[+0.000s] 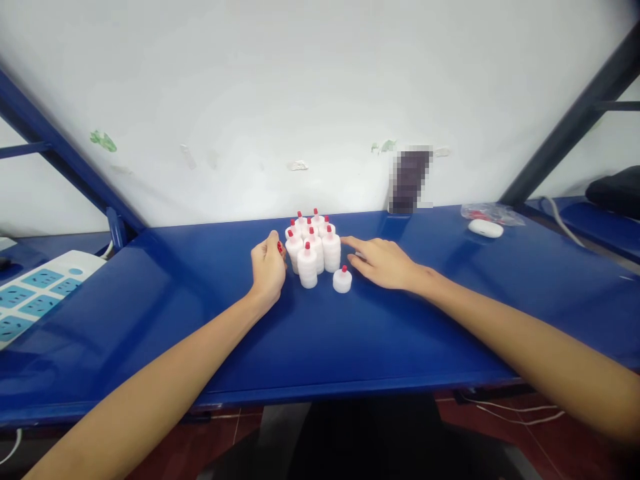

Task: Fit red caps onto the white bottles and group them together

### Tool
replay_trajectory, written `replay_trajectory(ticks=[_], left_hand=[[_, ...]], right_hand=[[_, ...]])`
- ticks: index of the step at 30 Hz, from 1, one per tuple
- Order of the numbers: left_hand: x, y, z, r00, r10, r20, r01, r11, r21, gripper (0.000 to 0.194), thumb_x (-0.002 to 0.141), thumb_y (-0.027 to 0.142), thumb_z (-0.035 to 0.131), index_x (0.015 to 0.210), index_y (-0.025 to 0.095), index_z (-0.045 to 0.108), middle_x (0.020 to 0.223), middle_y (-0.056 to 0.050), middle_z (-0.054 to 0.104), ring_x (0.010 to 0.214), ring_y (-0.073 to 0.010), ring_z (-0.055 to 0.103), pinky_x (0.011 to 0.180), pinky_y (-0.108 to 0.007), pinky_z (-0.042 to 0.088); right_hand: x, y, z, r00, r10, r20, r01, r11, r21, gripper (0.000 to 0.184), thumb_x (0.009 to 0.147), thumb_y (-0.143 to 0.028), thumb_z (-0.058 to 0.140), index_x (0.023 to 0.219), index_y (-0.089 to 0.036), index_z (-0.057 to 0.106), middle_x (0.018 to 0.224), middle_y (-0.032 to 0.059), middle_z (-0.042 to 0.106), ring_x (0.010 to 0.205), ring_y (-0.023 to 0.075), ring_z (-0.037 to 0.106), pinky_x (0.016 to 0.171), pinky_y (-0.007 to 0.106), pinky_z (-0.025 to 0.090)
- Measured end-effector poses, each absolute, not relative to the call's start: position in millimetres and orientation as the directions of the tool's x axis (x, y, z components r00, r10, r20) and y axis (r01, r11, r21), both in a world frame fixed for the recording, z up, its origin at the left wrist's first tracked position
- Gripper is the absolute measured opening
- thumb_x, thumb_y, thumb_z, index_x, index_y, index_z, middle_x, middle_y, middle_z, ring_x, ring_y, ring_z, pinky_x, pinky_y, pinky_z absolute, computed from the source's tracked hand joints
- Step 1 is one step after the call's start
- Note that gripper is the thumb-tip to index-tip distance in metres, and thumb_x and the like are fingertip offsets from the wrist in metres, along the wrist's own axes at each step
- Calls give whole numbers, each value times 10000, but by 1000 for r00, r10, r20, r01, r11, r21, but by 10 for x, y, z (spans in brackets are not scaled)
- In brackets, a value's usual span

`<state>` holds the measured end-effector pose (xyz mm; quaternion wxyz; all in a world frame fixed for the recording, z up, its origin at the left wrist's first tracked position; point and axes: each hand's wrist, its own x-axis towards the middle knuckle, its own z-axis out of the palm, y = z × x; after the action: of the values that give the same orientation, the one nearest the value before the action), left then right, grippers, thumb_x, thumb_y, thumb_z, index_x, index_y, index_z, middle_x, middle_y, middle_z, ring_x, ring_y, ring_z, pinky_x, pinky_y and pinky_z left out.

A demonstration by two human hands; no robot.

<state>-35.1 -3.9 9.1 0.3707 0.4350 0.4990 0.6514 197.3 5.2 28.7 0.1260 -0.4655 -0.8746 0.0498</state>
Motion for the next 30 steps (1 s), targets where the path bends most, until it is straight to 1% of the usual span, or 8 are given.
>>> replay_trajectory(ticks=[4,7,9,11,16,22,27,30], left_hand=[[-420,-98,167,-331,781,529,281,-454,846,491,989,425,420,565,196,328,517,46,316,471,-87,306,459,-237,268],[-436,-250,272,-41,461,886,533,-740,410,465,999,317,423,560,185,348,516,37,354,476,-88,319,490,-260,267],[-395,-375,318,242,194,951,516,-856,43,413,966,244,476,569,187,373,514,35,378,479,-93,332,497,-270,268],[-315,-488,327,375,63,925,437,-892,-117,343,943,238,515,613,192,433,519,30,424,489,-104,364,490,-271,276],[-138,-622,286,454,-14,891,410,-885,-222,385,949,294,526,591,202,420,501,35,410,466,-110,342,468,-279,271],[-167,-638,345,535,-78,841,374,-871,-319,430,968,304,531,562,188,449,499,26,421,474,-110,329,462,-286,270],[-174,-636,350,591,-107,800,363,-850,-382,463,988,273,492,537,176,453,520,14,416,492,-115,323,466,-298,239],[-179,-627,337,605,-88,792,373,-846,-380,467,993,276,485,538,173,464,534,9,422,508,-119,331,483,-302,251]], right_hand=[[1984,41,287,-471,841,266,775,538,-331,371,955,-291,418,1276,-232,595,725,11,669,685,192,605,628,288,347],[2004,-11,329,-419,778,468,642,619,-452,251,935,-274,447,1033,-185,660,683,-3,615,591,145,525,613,279,356],[2002,-95,388,-438,648,623,482,754,-445,202,922,-272,460,841,-173,616,677,5,574,580,133,480,603,278,355],[1968,-215,454,-502,480,719,312,876,-367,254,911,-288,460,681,-188,498,657,17,510,597,139,448,591,285,340],[1775,-517,500,-698,356,621,88,903,-420,302,918,-321,387,638,-220,333,596,-9,402,546,126,358,549,287,295],[1651,-670,428,-799,435,415,177,830,-529,211,901,-372,397,762,-214,381,576,-46,416,481,102,319,506,267,281],[1648,-716,462,-787,519,334,276,780,-561,106,781,-229,447,826,-223,351,535,-87,351,435,96,240,458,267,225],[1666,-707,485,-807,498,318,257,781,-570,74,821,-219,422,858,-217,358,549,-88,341,446,100,248,469,273,238]])
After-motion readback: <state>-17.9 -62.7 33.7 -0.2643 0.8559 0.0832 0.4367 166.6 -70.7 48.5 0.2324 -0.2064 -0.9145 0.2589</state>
